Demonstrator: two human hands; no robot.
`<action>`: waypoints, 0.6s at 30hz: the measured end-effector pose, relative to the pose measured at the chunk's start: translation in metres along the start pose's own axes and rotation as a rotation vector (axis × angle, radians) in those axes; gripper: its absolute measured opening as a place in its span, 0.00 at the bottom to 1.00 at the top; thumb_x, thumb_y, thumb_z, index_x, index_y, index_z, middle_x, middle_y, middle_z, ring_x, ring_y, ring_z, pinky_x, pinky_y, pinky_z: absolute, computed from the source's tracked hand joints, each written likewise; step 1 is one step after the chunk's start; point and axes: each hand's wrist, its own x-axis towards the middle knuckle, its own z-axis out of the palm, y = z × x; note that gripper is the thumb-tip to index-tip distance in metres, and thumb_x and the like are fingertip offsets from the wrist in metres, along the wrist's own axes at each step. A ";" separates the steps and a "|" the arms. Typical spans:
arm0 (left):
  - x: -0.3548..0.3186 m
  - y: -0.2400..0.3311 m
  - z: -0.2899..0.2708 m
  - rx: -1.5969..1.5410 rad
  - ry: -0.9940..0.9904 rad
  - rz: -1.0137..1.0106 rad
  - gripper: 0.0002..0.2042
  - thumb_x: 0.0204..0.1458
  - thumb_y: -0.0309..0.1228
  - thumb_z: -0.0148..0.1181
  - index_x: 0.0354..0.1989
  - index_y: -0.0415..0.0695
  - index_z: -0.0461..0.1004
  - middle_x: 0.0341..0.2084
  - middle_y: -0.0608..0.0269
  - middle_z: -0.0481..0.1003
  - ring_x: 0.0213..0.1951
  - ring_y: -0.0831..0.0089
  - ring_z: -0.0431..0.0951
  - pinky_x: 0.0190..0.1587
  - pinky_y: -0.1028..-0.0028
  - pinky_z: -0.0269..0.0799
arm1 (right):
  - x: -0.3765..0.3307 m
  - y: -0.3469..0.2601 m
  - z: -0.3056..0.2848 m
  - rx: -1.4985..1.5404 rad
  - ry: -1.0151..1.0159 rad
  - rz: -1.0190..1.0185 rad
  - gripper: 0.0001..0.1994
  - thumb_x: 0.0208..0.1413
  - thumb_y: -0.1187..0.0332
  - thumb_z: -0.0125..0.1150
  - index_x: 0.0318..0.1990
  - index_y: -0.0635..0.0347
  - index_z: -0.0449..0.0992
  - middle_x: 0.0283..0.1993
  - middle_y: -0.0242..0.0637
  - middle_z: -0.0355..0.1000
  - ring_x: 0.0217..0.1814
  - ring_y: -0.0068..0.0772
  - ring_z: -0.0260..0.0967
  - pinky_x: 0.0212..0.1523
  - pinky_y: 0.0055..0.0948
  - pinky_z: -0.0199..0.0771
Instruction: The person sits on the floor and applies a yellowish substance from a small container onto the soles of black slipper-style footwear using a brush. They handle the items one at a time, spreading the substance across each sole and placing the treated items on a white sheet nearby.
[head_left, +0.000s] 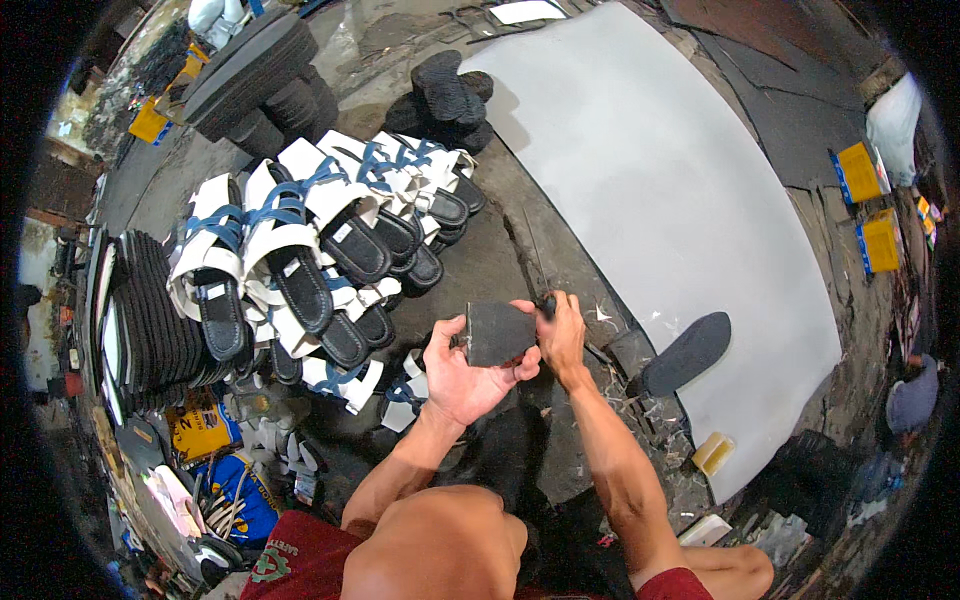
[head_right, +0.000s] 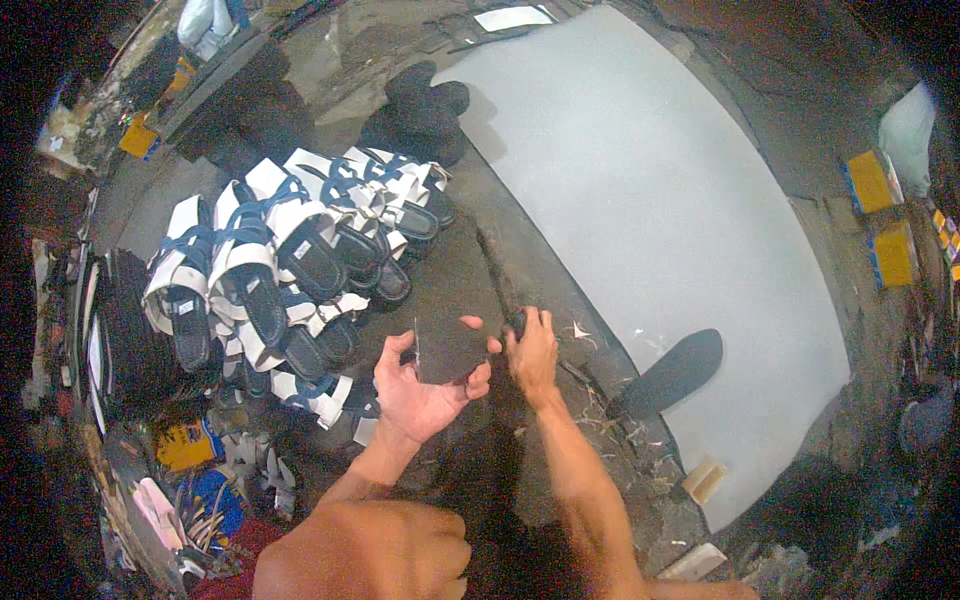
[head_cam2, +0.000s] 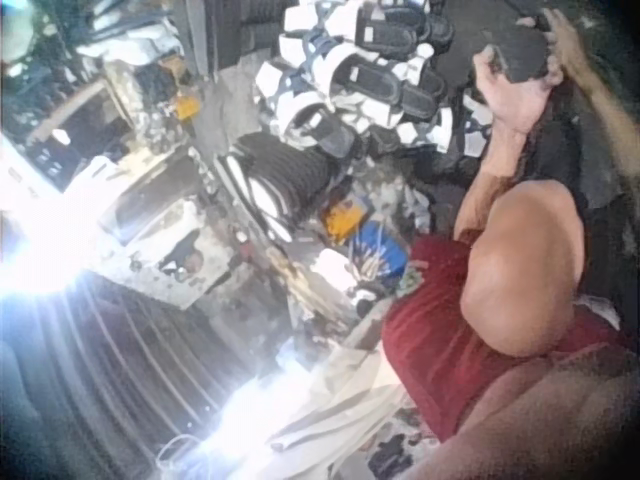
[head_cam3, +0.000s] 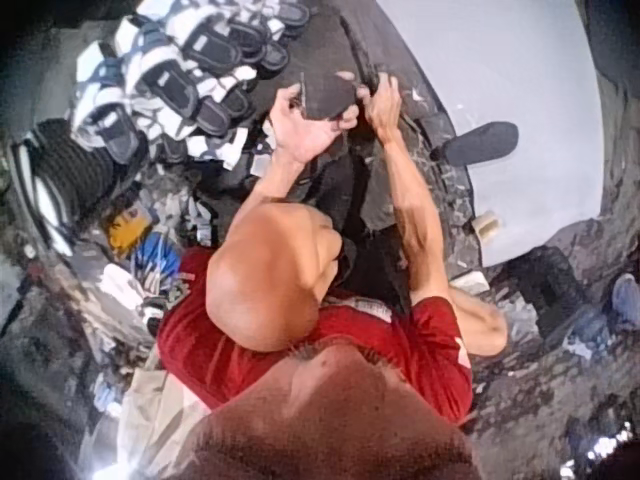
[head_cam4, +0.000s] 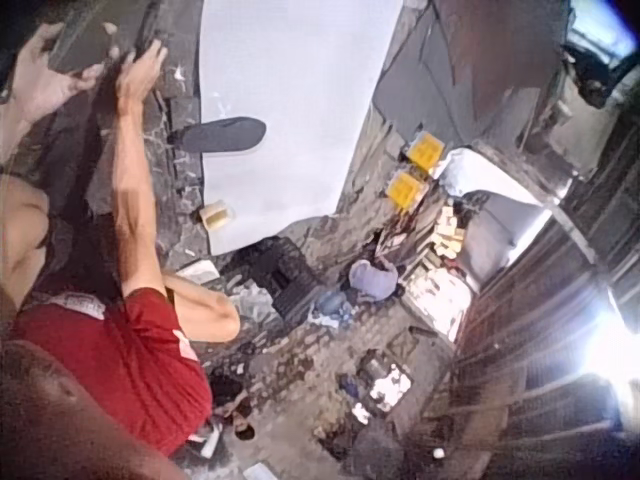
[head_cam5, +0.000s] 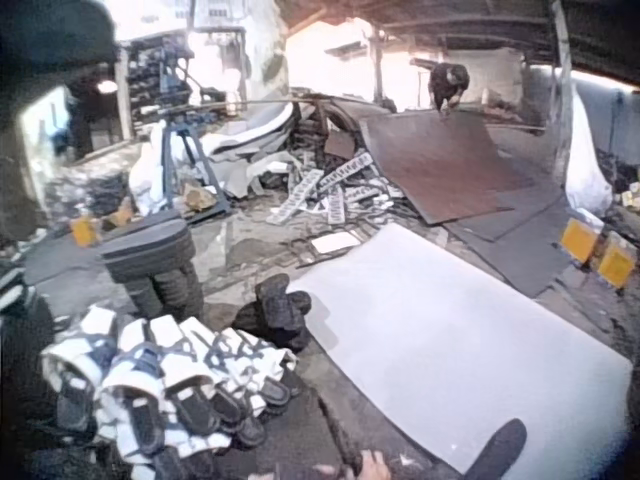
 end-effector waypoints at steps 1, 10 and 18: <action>0.000 0.000 0.003 0.004 0.003 -0.005 0.39 0.69 0.59 0.46 0.74 0.36 0.68 0.61 0.34 0.75 0.46 0.49 0.78 0.52 0.56 0.74 | 0.001 0.008 -0.001 -0.021 -0.046 0.038 0.22 0.61 0.71 0.74 0.60 0.67 0.76 0.55 0.61 0.76 0.55 0.72 0.78 0.55 0.59 0.79; 0.002 0.007 -0.036 0.144 0.190 0.077 0.25 0.78 0.58 0.46 0.74 0.60 0.73 0.54 0.45 0.78 0.45 0.57 0.79 0.51 0.57 0.75 | -0.121 0.031 -0.206 -0.054 -0.521 -0.003 0.23 0.65 0.65 0.70 0.65 0.61 0.76 0.59 0.58 0.82 0.61 0.68 0.80 0.62 0.53 0.81; 0.015 -0.037 -0.063 0.111 0.327 -0.265 0.28 0.77 0.64 0.42 0.57 0.53 0.78 0.48 0.45 0.79 0.49 0.51 0.79 0.55 0.53 0.76 | -0.271 0.055 -0.428 -0.318 -0.567 0.453 0.26 0.55 0.69 0.78 0.62 0.58 0.79 0.57 0.53 0.82 0.59 0.62 0.81 0.60 0.51 0.83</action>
